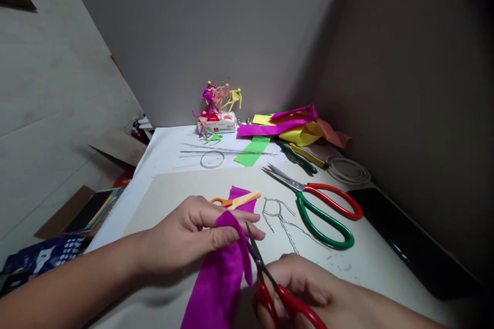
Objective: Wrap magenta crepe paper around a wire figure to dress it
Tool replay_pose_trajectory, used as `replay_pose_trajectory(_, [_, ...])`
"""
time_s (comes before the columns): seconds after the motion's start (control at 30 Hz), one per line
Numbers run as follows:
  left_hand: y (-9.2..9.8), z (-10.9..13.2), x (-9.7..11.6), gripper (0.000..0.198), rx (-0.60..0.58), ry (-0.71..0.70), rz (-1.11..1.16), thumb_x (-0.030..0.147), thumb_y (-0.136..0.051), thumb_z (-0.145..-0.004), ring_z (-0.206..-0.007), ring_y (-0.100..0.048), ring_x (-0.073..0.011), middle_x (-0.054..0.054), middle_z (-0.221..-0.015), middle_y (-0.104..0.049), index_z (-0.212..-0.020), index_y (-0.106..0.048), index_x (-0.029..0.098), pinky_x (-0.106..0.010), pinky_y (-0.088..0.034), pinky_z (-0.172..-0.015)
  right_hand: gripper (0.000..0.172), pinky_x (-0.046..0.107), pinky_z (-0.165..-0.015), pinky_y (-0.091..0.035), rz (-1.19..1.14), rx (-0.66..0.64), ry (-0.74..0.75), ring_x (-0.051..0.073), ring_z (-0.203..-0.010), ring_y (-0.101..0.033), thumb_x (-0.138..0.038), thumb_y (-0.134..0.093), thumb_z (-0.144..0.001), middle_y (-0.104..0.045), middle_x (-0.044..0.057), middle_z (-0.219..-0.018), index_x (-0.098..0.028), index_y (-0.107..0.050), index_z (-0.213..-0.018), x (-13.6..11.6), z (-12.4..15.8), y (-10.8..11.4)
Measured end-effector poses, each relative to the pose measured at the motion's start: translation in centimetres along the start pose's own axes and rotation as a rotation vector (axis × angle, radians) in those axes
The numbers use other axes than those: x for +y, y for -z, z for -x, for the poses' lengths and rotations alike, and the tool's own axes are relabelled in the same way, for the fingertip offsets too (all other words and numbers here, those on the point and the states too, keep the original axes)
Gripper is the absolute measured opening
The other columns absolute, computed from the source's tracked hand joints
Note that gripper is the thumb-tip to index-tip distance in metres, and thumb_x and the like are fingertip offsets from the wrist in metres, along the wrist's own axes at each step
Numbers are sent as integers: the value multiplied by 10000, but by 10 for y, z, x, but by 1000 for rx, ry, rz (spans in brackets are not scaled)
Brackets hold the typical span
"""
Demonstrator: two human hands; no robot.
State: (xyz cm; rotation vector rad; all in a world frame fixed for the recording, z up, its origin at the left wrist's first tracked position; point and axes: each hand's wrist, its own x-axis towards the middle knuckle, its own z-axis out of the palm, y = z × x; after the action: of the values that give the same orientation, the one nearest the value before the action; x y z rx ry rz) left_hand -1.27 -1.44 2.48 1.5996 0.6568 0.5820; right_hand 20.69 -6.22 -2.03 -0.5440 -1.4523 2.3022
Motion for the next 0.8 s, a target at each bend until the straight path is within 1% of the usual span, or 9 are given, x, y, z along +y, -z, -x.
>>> replay_pose_trajectory(0.17, [0,1,-2,229,18,9,-15,294,-578,-877,-1152,-584,-265,-95,-1060,-724,-1010,-740,200,-416,-409,-1032,416,160,-523,-284,-33,-4,47,35,-546,-327,-504,-590,-826,-416,-38,-619,-111,-515,-712,3,0,1])
replay_pose_trajectory(0.27, [0,1,-4,226,43,-8,-26,300,-583,-872,-1121,-606,-252,-90,-1038,-733,-997,-743,200,-401,-421,-1021,406,154,-489,-274,-72,28,31,22,-498,-305,-492,-627,-803,-409,-53,-583,-106,-536,-715,3,0,0])
replay_pose_trajectory(0.4, [-1,1,-5,209,50,-45,-43,241,-567,-886,-1132,-600,-228,-64,-1026,-740,-1000,-740,222,-371,-418,-1025,385,151,-460,-263,-121,50,16,18,-477,-291,-456,-671,-776,-409,-57,-559,-102,-542,-698,3,0,-1])
replay_pose_trajectory(0.53, [0,0,-7,219,59,-82,-93,199,-556,-890,-1154,-585,-223,-52,-1031,-739,-1006,-738,235,-357,-417,-1024,314,149,-444,-247,-146,64,10,16,-473,-282,-350,-684,-781,-397,-60,-548,-107,-525,-662,5,-2,-2])
replay_pose_trajectory(0.63, [2,-1,-7,229,48,-122,-117,194,-560,-883,-1170,-572,-243,-67,-1054,-731,-1033,-730,226,-379,-403,-1034,247,148,-441,-248,-161,73,-11,17,-475,-294,-250,-683,-777,-406,-59,-548,-108,-525,-650,8,-1,-1])
replay_pose_trajectory(0.73, [4,0,-6,264,23,-136,-104,222,-615,-842,-1228,-516,-278,-90,-1134,-697,-1090,-707,215,-411,-367,-1062,191,147,-439,-250,-162,89,-33,19,-476,-299,-171,-669,-763,-415,-58,-545,-108,-529,-649,7,0,0])
replay_pose_trajectory(0.8, [5,1,-6,300,30,-122,-72,241,-628,-832,-1263,-479,-277,-87,-1201,-661,-1125,-688,225,-403,-343,-1080,168,144,-435,-249,-161,98,-49,18,-470,-294,-146,-659,-754,-413,-62,-538,-110,-529,-655,6,0,0])
